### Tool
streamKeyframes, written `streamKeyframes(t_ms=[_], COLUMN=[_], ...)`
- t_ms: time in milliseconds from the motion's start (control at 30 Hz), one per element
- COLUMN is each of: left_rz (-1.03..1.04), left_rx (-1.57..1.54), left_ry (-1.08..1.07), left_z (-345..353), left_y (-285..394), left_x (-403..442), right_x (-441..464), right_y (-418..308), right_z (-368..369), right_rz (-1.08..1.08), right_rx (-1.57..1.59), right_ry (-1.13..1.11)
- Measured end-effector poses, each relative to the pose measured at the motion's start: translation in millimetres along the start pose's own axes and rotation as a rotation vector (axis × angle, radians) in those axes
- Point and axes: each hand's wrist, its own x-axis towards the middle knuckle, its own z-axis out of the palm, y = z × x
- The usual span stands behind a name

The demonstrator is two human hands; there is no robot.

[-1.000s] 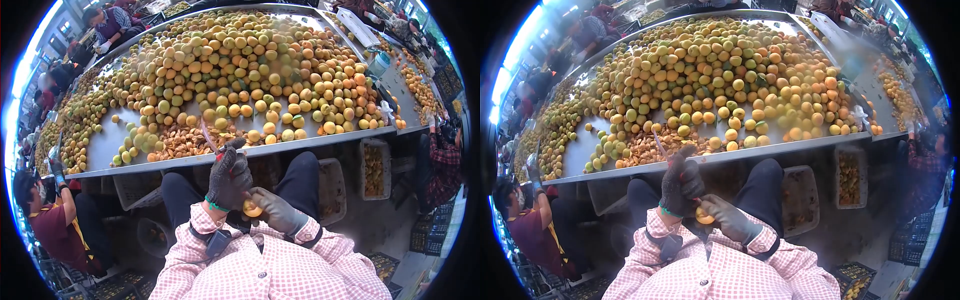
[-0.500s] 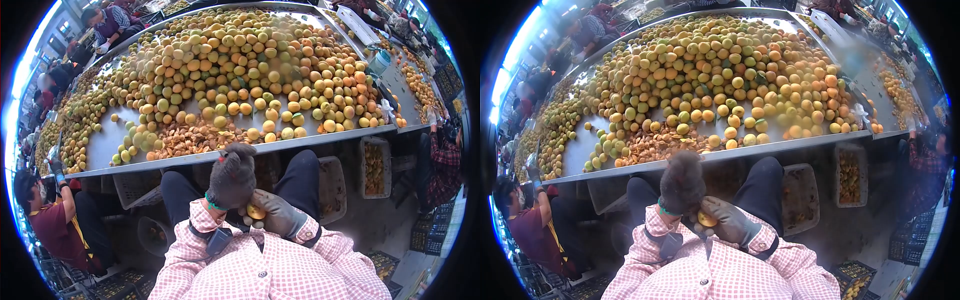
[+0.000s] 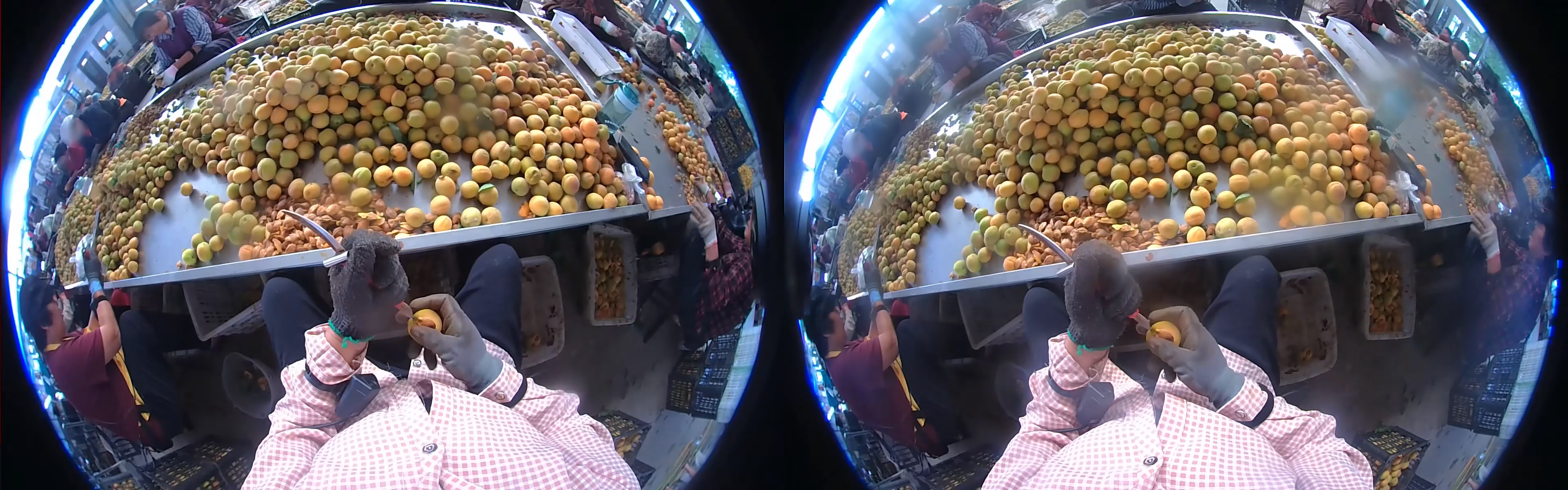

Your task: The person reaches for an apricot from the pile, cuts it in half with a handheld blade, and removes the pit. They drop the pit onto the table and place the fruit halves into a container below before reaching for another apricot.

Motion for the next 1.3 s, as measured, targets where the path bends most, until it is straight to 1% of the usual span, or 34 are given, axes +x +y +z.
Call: streamKeyframes(t_ms=[67,133,267,333,367,433,467,533,567,633,667,800,867,933,967,1033,1067,1133,1167,1200,1233,1267,1300], left_rz=[0.022,0.036,0.102,0.115,0.125,0.125,0.127,0.096,0.064,0.063,0.063,0.048,0.079,0.053,0.058,0.060,0.060,0.064,0.092,0.120,0.168,0.168,0.198], left_rx=[0.011,0.019,-0.012,-0.040,-0.069,-0.065,-0.061,-0.081,-0.103,-0.107,-0.111,-0.162,-0.048,-0.102,-0.094,-0.088,-0.040,0.011,-0.074,-0.160,-0.051,-0.050,-0.035], left_ry=[-0.040,-0.049,-0.022,0.016,0.053,0.067,0.082,0.082,0.081,0.108,0.137,0.132,0.094,0.108,0.122,0.136,0.166,0.200,0.182,0.161,0.221,0.221,0.157], left_z=[0.0,1.8,1.8,3.3,3.9,3.4,2.6,-0.4,-1.1,0.8,1.5,1.3,4.5,3.1,3.6,4.3,4.5,1.7,-2.2,-2.2,3.3,5.2,5.8], left_y=[0.1,0.4,-2.4,-4.2,-4.9,-7.0,-7.8,-9.8,-10.3,-8.7,-8.4,-10.9,-14.4,-17.1,-17.2,-17.8,-17.6,-14.8,-12.4,-9.8,-6.0,-3.1,-0.1], left_x=[-0.9,-2.2,-5.2,-5.6,-5.9,-6.1,-5.7,-4.5,-4.2,-4.9,-5.5,-8.7,-12.2,-12.5,-12.5,-12.9,-12.1,-9.9,-7.9,-4.7,-3.7,-4.4,-5.3], right_x=[-0.5,1.5,0.2,1.5,2.0,3.3,4.8,6.4,6.3,6.8,5.8,1.3,0.9,3.4,7.8,16.5,13.0,2.6,2.1,2.7,2.7,2.0,1.6], right_y=[0.7,4.5,0.0,3.1,5.9,11.9,12.9,14.6,14.1,10.5,7.4,1.7,3.5,7.7,15.1,27.9,27.4,4.0,-2.7,-8.9,-13.4,-16.5,-19.1], right_z=[-0.1,-1.8,3.9,5.6,6.6,7.9,7.8,7.7,7.6,7.7,8.5,13.1,14.7,19.7,18.4,15.9,12.5,15.0,16.3,16.8,18.0,21.1,25.1], right_rz=[-0.014,-0.017,0.010,-0.080,-0.080,-0.180,-0.181,-0.261,-0.261,-0.132,-0.131,-0.039,-0.014,-0.101,-0.102,-0.664,-0.664,0.027,0.028,0.055,0.082,0.082,0.038], right_rx=[-0.030,0.048,0.049,-0.025,-0.024,-0.078,-0.079,-0.275,-0.275,-0.034,-0.035,0.036,0.069,-0.206,-0.206,-0.639,-0.640,0.096,0.098,0.197,0.295,0.296,0.211], right_ry=[-0.005,-0.085,-0.076,-0.044,-0.044,0.001,0.001,0.053,0.053,-0.017,-0.019,-0.016,0.008,0.153,0.154,0.248,0.249,0.035,0.033,-0.014,-0.061,-0.062,-0.042])
